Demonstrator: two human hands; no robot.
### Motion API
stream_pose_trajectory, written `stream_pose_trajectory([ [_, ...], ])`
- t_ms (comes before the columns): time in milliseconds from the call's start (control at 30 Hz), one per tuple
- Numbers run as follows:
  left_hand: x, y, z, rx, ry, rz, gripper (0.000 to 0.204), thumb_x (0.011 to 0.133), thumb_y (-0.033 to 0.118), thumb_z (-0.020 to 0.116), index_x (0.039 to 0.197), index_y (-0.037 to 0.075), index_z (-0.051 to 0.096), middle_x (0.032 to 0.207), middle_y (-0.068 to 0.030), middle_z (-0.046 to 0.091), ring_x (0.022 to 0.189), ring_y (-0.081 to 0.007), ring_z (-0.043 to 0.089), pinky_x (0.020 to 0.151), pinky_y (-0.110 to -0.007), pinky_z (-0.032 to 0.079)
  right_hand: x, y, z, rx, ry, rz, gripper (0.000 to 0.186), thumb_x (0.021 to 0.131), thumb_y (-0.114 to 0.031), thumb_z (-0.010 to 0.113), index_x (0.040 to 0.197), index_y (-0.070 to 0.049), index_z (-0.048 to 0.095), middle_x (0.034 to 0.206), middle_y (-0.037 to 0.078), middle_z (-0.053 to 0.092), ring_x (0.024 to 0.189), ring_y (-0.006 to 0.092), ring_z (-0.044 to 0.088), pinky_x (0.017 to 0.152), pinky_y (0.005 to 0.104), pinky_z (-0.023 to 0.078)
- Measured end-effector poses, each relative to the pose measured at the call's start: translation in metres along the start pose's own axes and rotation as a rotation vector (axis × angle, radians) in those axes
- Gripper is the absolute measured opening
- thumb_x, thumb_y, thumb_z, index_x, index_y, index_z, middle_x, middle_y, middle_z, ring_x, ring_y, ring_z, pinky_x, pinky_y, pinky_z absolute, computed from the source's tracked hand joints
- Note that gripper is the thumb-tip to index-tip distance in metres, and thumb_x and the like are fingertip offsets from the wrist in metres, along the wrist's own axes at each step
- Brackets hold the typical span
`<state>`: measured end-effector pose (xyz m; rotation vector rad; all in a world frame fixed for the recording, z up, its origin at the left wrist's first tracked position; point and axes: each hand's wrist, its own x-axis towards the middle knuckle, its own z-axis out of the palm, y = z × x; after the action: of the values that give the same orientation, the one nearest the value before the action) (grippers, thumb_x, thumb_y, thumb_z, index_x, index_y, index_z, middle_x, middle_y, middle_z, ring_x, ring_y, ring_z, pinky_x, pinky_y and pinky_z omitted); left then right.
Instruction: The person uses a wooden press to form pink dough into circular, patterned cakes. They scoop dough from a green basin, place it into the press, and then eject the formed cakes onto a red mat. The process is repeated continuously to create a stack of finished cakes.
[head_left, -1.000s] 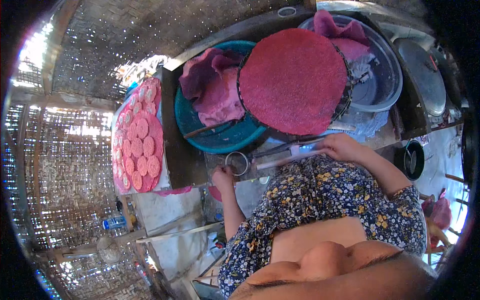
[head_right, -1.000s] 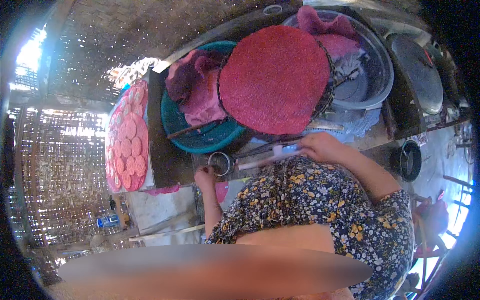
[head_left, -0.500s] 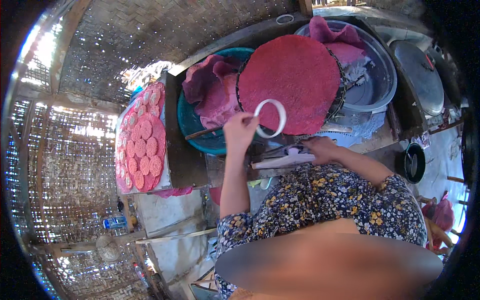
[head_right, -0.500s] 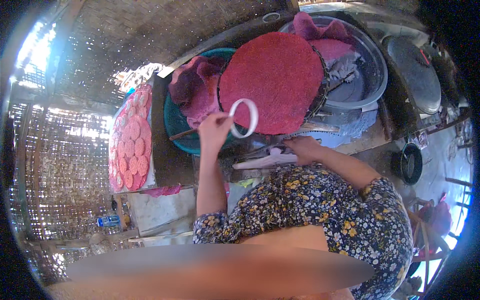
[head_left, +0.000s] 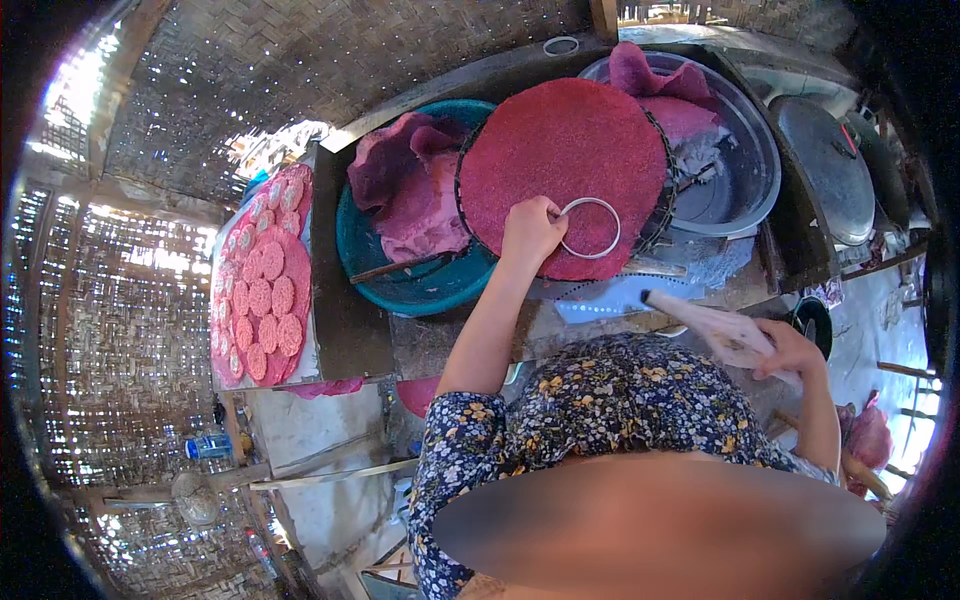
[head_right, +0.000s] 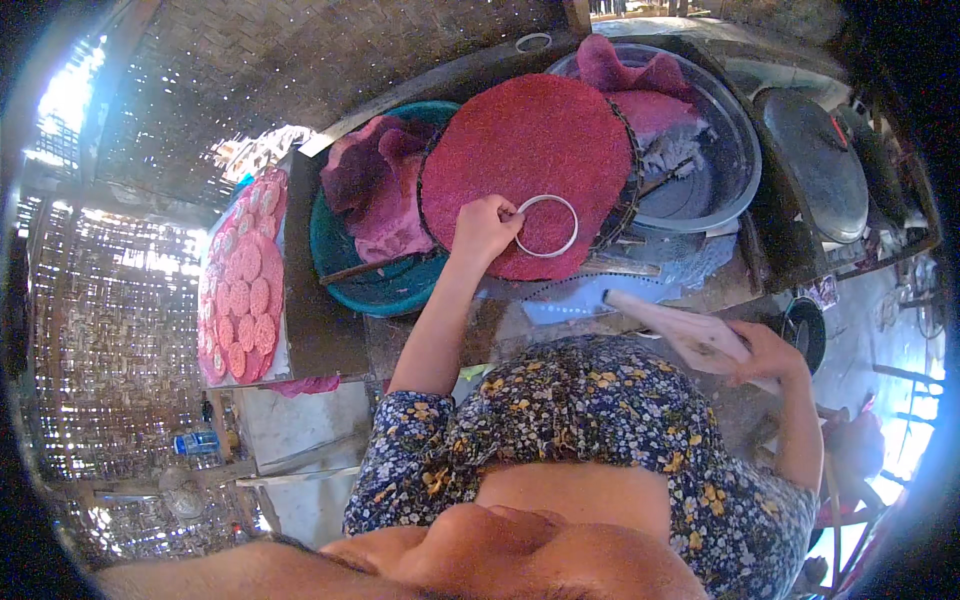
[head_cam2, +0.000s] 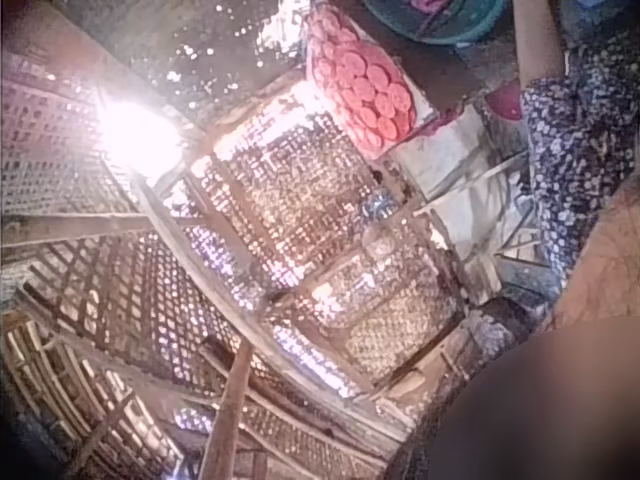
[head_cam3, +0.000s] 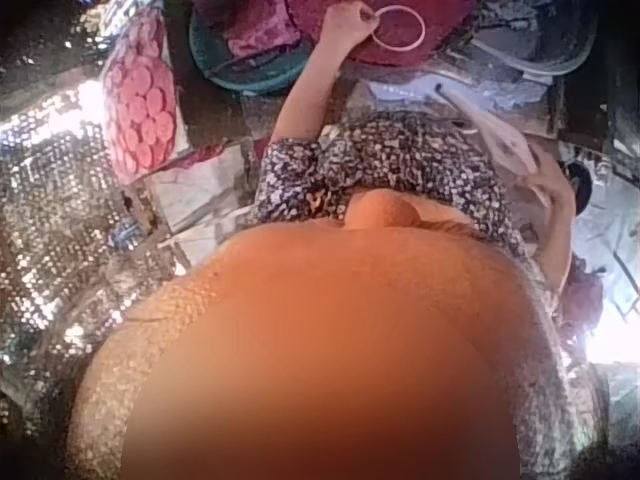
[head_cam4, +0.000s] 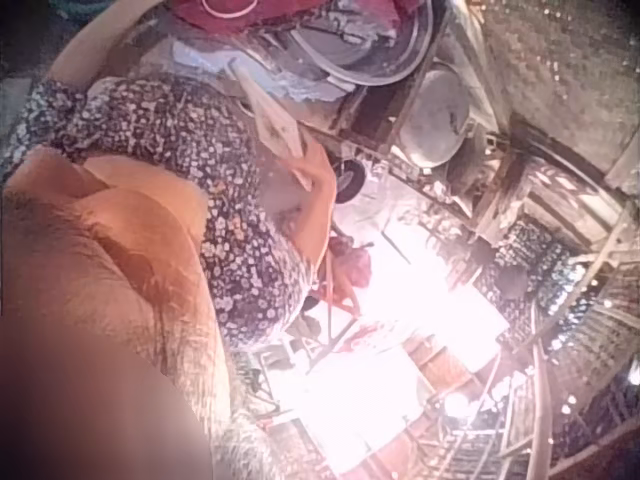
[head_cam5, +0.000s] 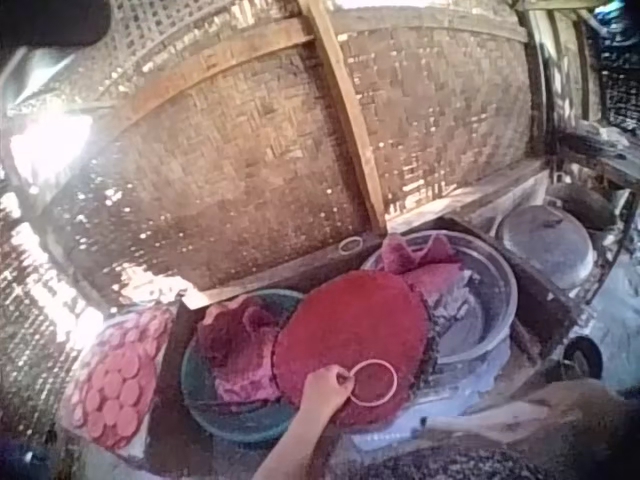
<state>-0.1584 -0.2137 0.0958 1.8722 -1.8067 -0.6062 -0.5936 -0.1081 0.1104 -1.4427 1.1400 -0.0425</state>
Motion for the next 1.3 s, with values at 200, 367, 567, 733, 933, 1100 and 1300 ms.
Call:
stream_pose_trajectory([
  [200, 0.008, 0.043, -0.037, -0.514, 0.007, 0.241, 0.052, 0.080, 0.051, 0.055, 0.105, 0.005, 0.060, 0.098, -0.0122, 0.063, 0.091, -0.0230, 0.060, 0.078, -0.036, 0.047, -0.035, -0.028, -0.003, 0.644, 0.024, -0.163, 0.099, 0.039, -0.027, 0.077, 0.125, 0.003, 0.039, 0.110, 0.013, 0.054, 0.095, 0.0226, 0.056, 0.081, 0.0313, 0.045],
  [367, 0.023, 0.118, -0.063, -1.847, -0.625, 0.292, 0.089, 0.074, 0.077, 0.019, 0.127, 0.009, 0.042, 0.120, -0.0173, 0.051, 0.116, -0.0371, 0.043, 0.098, -0.050, 0.031, 0.033, -0.115, 0.043, 1.009, -0.204, -0.183, 0.088, 0.059, -0.050, 0.071, 0.125, -0.003, 0.036, 0.092, 0.018, 0.055, 0.072, 0.0253, 0.057, 0.059, 0.0319, 0.048],
  [567, 0.063, 0.096, -0.074, -2.165, -0.683, 0.470, 0.072, 0.078, 0.069, 0.035, 0.120, 0.012, 0.050, 0.087, -0.0077, 0.058, 0.091, -0.0291, 0.055, 0.093, -0.046, 0.038, 0.079, -0.145, 0.021, 0.843, -0.489, -0.242, 0.074, 0.076, -0.066, 0.045, 0.124, -0.011, 0.038, 0.094, 0.020, 0.055, 0.080, 0.0288, 0.057, 0.064, 0.0374, 0.047],
  [733, 0.071, 0.070, -0.075, -2.224, -0.417, 0.319, 0.068, 0.080, 0.067, 0.036, 0.115, 0.012, 0.051, 0.077, -0.0056, 0.057, 0.078, -0.0254, 0.055, 0.087, -0.042, 0.041, 0.087, -0.182, -0.012, 0.584, -0.365, 0.036, 0.080, 0.081, -0.069, 0.022, 0.114, 0.000, 0.043, 0.082, 0.020, 0.059, 0.071, 0.0271, 0.061, 0.061, 0.0366, 0.051],
  [933, 0.078, 0.054, -0.048, -2.348, -0.285, 0.428, 0.070, 0.078, 0.069, 0.035, 0.116, 0.013, 0.050, 0.074, -0.0030, 0.057, 0.074, -0.0221, 0.055, 0.081, -0.039, 0.043, 0.093, -0.202, -0.038, 0.368, -0.263, 0.150, 0.072, 0.085, -0.065, 0.024, 0.109, -0.001, 0.048, 0.073, 0.016, 0.058, 0.059, 0.0247, 0.060, 0.052, 0.0344, 0.051],
  [1100, 0.069, 0.042, -0.022, -2.407, -0.189, 0.482, 0.072, 0.077, 0.071, 0.034, 0.120, 0.015, 0.049, 0.071, -0.0009, 0.056, 0.073, -0.0200, 0.056, 0.076, -0.038, 0.044, 0.082, -0.219, -0.034, 0.233, -0.220, 0.250, 0.068, 0.086, -0.063, 0.022, 0.104, -0.003, 0.050, 0.067, 0.012, 0.058, 0.056, 0.0215, 0.060, 0.050, 0.0319, 0.051],
  [1300, 0.062, 0.027, -0.033, -2.263, -0.133, 0.478, 0.073, 0.077, 0.072, 0.031, 0.120, 0.016, 0.050, 0.066, 0.0007, 0.054, 0.066, -0.0187, 0.054, 0.072, -0.038, 0.044, 0.082, -0.224, -0.017, 0.218, -0.217, 0.212, 0.063, 0.087, -0.060, 0.026, 0.101, -0.005, 0.053, 0.064, 0.009, 0.057, 0.051, 0.0174, 0.058, 0.046, 0.0293, 0.048],
])
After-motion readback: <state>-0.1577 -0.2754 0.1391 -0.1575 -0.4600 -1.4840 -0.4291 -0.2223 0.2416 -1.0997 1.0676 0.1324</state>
